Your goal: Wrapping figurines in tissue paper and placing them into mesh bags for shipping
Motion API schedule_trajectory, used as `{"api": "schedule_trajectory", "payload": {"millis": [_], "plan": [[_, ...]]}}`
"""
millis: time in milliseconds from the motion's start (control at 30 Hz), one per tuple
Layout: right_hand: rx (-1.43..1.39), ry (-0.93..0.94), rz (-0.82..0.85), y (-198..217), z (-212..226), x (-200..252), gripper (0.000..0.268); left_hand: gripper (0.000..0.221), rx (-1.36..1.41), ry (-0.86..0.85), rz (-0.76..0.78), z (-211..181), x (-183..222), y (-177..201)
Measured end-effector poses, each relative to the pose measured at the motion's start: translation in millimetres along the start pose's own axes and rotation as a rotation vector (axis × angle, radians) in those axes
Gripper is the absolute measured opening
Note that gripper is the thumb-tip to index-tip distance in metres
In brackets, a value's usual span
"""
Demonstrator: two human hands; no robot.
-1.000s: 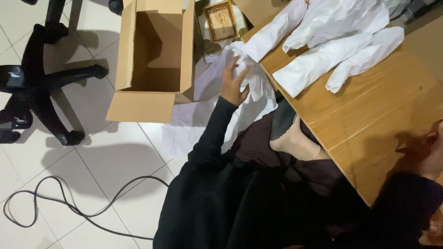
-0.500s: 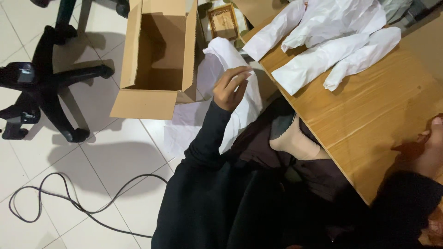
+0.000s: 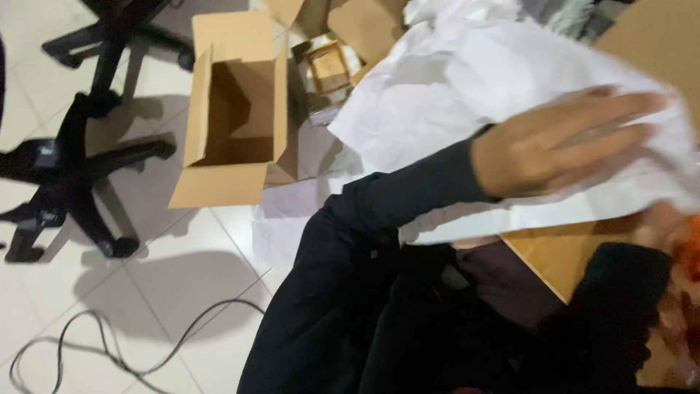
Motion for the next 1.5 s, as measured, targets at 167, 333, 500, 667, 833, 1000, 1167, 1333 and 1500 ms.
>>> {"api": "schedule_trajectory", "payload": {"millis": [167,333,500,667,833,1000,1167,1333,1500], "plan": [[-0.080,0.265,-0.128,11,62,10,0.026,0.055,-0.585,0.023,0.551,40,-55,-164],[-0.084,0.512,-0.241,42,97,24,0.043,0.062,-0.290,-0.023,0.744,47,-71,-246],[-0.051,0.471,-0.507,56,131,38,0.037,0.106,-0.213,-0.027,0.324,99,-18,-358],[-0.004,0.321,-0.519,39,144,45,0.023,0.089,-0.098,0.166,0.627,85,59,-337],[0.079,0.313,-0.446,7,160,49,0.028,0.081,-0.108,0.203,1.015,58,186,-257],[0.053,0.341,-0.358,-15,166,54,0.030,0.122,-0.076,0.195,1.072,7,248,-197],[0.001,0.329,-0.333,-9,146,50,0.030,0.123,-0.145,0.200,1.024,-13,211,-203],[-0.012,0.266,-0.387,0,147,52,0.026,0.158,-0.114,0.275,1.274,-32,169,-242],[-0.083,0.280,-0.367,-7,151,47,0.030,0.142,-0.177,0.298,1.334,-22,155,-276]]}}
Point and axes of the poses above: each hand's wrist, its own x-axis away from the middle knuckle, its own y-axis out of the back of the hand, z = x × y, the point moved 10 cm from there along -x, towards the middle knuckle, and after that the axes turned 2 degrees about -x, right-handed, at the moved point
